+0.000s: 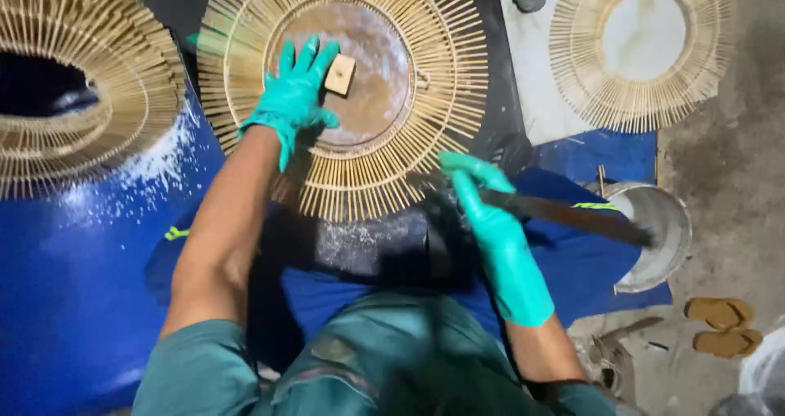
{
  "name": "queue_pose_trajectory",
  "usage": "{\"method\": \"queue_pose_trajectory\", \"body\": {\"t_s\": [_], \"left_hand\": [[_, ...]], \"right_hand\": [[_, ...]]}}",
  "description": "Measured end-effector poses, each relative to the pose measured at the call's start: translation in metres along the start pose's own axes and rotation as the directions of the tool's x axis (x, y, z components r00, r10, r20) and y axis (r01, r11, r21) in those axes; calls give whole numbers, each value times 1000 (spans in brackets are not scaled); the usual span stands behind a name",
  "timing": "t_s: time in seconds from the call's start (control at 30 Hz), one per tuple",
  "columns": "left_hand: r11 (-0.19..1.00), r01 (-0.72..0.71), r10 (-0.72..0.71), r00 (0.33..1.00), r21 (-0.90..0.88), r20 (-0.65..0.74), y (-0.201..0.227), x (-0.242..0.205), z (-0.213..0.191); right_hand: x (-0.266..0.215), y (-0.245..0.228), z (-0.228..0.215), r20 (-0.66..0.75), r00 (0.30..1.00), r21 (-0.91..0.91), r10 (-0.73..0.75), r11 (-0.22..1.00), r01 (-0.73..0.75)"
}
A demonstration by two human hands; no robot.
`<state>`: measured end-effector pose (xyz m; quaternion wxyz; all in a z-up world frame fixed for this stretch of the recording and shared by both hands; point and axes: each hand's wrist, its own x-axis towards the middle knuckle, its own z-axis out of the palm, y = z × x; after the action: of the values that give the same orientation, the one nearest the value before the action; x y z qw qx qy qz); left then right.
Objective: The person is using a manual scraping tool to refine the edges and surfaces of circular bamboo frames in a manufacturing setting.
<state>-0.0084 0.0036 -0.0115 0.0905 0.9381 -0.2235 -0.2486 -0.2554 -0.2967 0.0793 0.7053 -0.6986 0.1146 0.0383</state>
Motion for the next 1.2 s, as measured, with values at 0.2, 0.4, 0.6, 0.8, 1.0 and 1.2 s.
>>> {"method": "queue_pose_trajectory", "body": {"t_s": [0.2,0.4,0.6,0.8,1.0,1.2], "left_hand": [[919,291,-309,950,-266,-28,60,-25,-1],[925,246,-273,960,-289,-56,58,-21,-2],[916,254,-298,949,-311,-103,59,-27,10],[937,246,-264,964,-246,-39,50,-27,8],[950,213,-223,975,-227,-22,39,-22,-5],[962,236,-240,971,-139,-14,35,-5,-3]], "right_hand": [[-4,-37,-29,-192,977,30,87,996,-83],[10,-38,-40,-298,914,150,274,959,-239],[-2,57,-42,-187,818,389,544,805,-447],[-18,60,-37,-181,831,458,526,793,-402],[-11,34,-33,-89,895,430,437,827,-361],[-2,31,-32,-36,884,375,467,826,-421]]}}
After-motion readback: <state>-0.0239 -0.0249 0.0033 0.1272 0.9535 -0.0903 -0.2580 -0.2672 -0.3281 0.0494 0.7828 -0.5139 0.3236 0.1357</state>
